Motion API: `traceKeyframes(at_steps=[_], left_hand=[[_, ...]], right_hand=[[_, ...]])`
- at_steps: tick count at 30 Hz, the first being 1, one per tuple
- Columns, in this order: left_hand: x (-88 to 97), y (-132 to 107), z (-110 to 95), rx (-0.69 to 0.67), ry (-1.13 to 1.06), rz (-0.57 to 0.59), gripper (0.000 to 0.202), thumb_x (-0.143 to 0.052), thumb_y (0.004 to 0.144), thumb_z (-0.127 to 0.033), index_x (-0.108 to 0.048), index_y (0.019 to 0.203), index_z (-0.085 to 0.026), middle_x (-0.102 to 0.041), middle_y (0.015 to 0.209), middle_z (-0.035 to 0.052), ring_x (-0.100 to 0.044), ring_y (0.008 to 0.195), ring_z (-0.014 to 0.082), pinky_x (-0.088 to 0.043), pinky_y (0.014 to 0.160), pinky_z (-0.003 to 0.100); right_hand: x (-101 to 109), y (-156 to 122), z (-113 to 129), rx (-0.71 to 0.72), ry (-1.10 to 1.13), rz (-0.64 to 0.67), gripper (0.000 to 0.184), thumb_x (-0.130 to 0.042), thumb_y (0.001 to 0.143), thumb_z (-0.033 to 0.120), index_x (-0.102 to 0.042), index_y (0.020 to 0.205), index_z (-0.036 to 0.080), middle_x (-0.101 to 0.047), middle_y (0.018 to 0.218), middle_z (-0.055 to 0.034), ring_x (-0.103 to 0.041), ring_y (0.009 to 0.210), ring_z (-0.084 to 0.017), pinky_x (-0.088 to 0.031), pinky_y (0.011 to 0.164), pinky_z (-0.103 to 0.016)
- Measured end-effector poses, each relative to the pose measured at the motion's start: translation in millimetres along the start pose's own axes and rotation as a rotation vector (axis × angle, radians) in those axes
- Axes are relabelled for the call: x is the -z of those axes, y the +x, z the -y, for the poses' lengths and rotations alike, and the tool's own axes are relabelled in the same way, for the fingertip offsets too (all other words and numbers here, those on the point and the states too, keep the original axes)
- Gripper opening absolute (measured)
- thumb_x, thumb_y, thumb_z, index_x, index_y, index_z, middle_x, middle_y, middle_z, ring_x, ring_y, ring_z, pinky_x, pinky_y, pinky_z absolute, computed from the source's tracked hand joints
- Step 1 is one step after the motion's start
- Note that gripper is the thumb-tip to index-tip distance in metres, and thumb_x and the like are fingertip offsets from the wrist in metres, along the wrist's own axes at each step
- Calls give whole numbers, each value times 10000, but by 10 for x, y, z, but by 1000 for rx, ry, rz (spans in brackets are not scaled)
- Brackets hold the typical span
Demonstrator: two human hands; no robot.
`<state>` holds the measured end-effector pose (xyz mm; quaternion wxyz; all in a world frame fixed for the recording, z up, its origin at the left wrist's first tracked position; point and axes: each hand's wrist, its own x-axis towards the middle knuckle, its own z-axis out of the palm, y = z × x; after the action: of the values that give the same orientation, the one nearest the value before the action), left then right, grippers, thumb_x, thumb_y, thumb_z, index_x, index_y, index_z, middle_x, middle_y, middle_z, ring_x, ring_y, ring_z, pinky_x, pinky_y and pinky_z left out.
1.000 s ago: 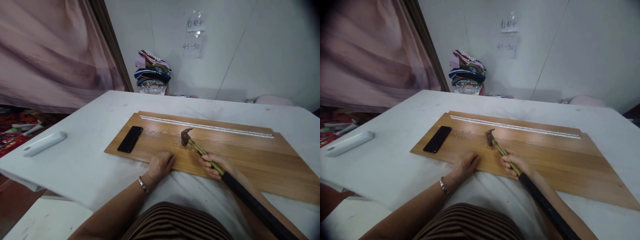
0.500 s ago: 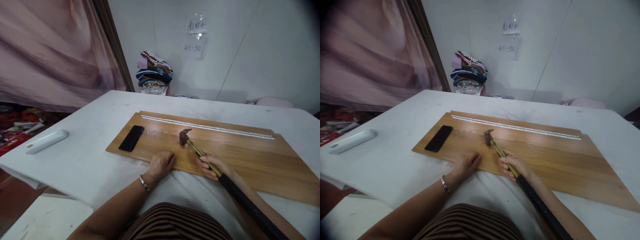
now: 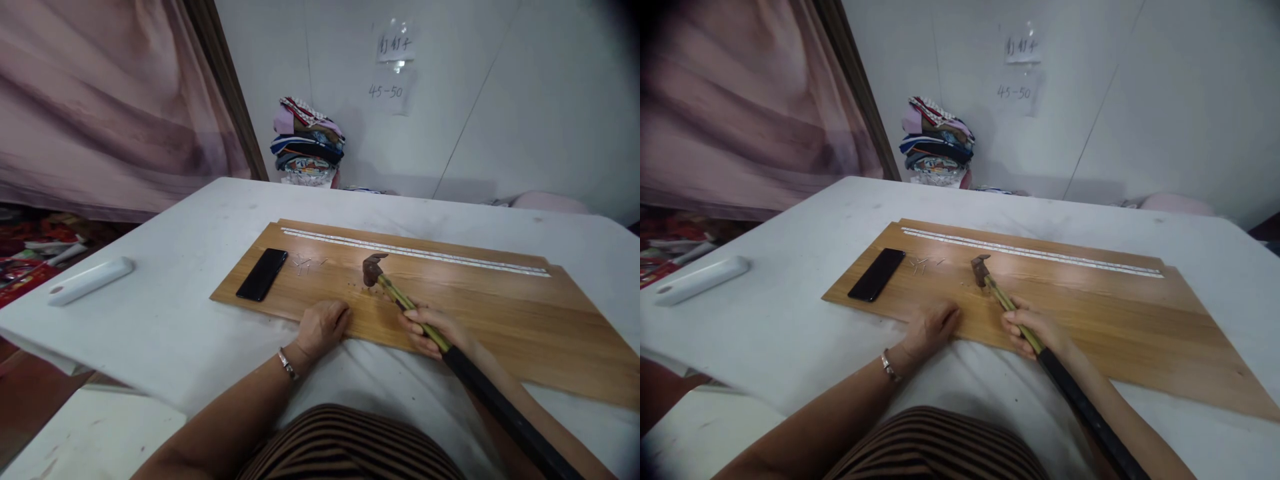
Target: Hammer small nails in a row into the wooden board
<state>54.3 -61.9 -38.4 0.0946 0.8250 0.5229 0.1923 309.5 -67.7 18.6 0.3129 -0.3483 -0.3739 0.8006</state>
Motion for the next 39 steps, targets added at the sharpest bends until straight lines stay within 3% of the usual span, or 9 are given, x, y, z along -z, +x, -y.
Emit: traceKeyframes(at_steps=[5, 20, 33, 39], left_hand=[[13, -1, -9, -5, -14, -8, 300, -369, 975, -339, -623, 898, -198, -675, 794, 38, -606, 737, 155, -408, 681, 260], [2, 8, 3, -29, -3, -9, 297, -376, 972, -334, -596, 826, -199, -662, 764, 26, -600, 713, 148, -399, 660, 261], [-37, -15, -5, -63, -16, -55, 262, -404, 962, -313, -592, 818, -200, -657, 747, 21, -589, 695, 129, -397, 655, 250], [-36, -21, -14, -64, -20, -67, 217, -439, 940, -289, -576, 799, -195, -639, 712, 12, -569, 652, 129, -377, 619, 249]], right_hand=[[48, 51, -39, -17, 32, 6, 341, -641, 750, 305, -512, 1053, 216, -453, 563, 109, -287, 279, -21, -265, 241, -119], [49, 2, -23, -24, 30, -6, 549, -652, 746, 324, -486, 1255, 200, -458, 563, 104, -289, 283, -26, -287, 236, -125], [154, -41, -105, -55, 10, -31, 546, -656, 790, 383, -463, 1277, 229, -443, 591, 100, -291, 282, -12, -314, 254, -120], [107, -29, -120, -37, 3, -58, 442, -636, 809, 369, -503, 1206, 227, -431, 602, 96, -288, 292, -7, -309, 258, -114]])
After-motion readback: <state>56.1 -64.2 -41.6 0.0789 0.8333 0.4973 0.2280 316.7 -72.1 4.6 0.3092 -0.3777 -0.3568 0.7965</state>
